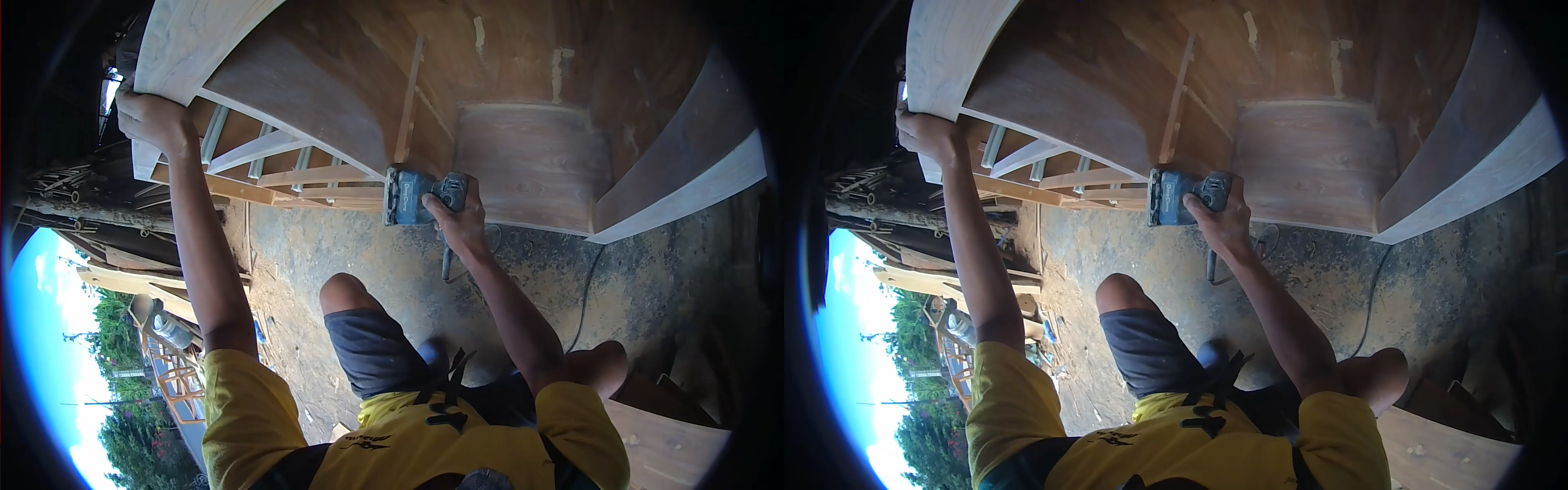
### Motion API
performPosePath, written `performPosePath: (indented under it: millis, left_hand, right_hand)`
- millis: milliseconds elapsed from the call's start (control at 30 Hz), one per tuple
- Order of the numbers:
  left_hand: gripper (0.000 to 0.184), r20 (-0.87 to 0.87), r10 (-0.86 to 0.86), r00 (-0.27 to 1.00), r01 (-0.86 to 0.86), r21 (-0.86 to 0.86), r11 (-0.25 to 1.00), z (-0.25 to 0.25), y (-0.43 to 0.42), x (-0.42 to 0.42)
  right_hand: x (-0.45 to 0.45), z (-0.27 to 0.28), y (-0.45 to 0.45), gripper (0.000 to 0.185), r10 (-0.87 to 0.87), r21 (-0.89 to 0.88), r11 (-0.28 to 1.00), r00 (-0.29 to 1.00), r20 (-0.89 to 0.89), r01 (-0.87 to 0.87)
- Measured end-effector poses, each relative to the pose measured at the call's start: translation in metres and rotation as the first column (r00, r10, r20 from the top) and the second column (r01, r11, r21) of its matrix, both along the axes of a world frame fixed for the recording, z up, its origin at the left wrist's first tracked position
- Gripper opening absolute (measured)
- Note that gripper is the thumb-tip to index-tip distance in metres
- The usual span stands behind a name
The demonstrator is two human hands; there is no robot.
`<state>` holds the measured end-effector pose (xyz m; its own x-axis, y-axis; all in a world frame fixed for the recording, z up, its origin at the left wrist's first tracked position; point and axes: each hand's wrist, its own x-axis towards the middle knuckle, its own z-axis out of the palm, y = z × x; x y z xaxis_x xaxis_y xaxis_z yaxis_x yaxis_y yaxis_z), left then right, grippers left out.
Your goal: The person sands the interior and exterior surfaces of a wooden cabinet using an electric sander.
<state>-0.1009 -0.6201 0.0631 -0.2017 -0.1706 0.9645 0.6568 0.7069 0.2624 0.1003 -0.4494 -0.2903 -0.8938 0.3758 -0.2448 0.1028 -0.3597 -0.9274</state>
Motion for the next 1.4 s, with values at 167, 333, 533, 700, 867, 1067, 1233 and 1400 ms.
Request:
performPosePath:
  millis: [167,333,533,700,867,1067,1233,1400]
  left_hand:
    - [0.053,-0.154,0.236,0.959,-0.249,-0.067,0.966,0.0,-0.015,-0.017]
    - [0.05,0.014,-0.001,1.0,0.001,-0.022,1.0,0.002,0.001,0.005]
    - [0.045,-0.059,0.006,0.998,-0.008,-0.032,0.999,0.001,-0.018,-0.021]
    - [0.044,-0.047,0.007,0.999,-0.013,-0.124,0.992,0.002,-0.012,-0.005]
    - [0.044,0.017,-0.081,0.997,0.081,-0.007,0.997,0.003,-0.003,-0.002]
    - [0.052,0.095,-0.071,0.993,0.064,0.078,0.995,0.0,0.01,0.008]
    - [0.052,0.1,-0.115,0.988,0.104,0.111,0.988,0.0,0.008,0.006]
    - [0.051,0.105,-0.111,0.988,0.104,0.07,0.992,0.002,0.0,-0.001]
  right_hand:
    - [0.005,0.015,-0.011,0.058,-0.056,0.081,0.995,0.998,-0.043,0.06]
    - [0.01,0.022,-0.028,0.066,-0.119,0.143,0.976,0.951,-0.285,0.165]
    - [0.009,0.052,-0.026,0.074,-0.092,0.411,0.846,0.853,-0.514,0.339]
    - [-0.011,0.079,-0.01,0.076,-0.057,0.396,0.829,0.763,-0.644,0.396]
    - [-0.054,0.135,0.044,0.079,0.11,0.319,0.935,0.733,-0.671,0.152]
    - [-0.146,0.202,0.095,0.081,0.188,0.436,0.861,0.632,-0.752,0.263]
    - [-0.178,0.237,0.117,0.081,0.21,0.445,0.841,0.573,-0.792,0.308]
    - [-0.165,0.261,0.114,0.07,0.317,0.497,0.828,0.514,-0.797,0.26]
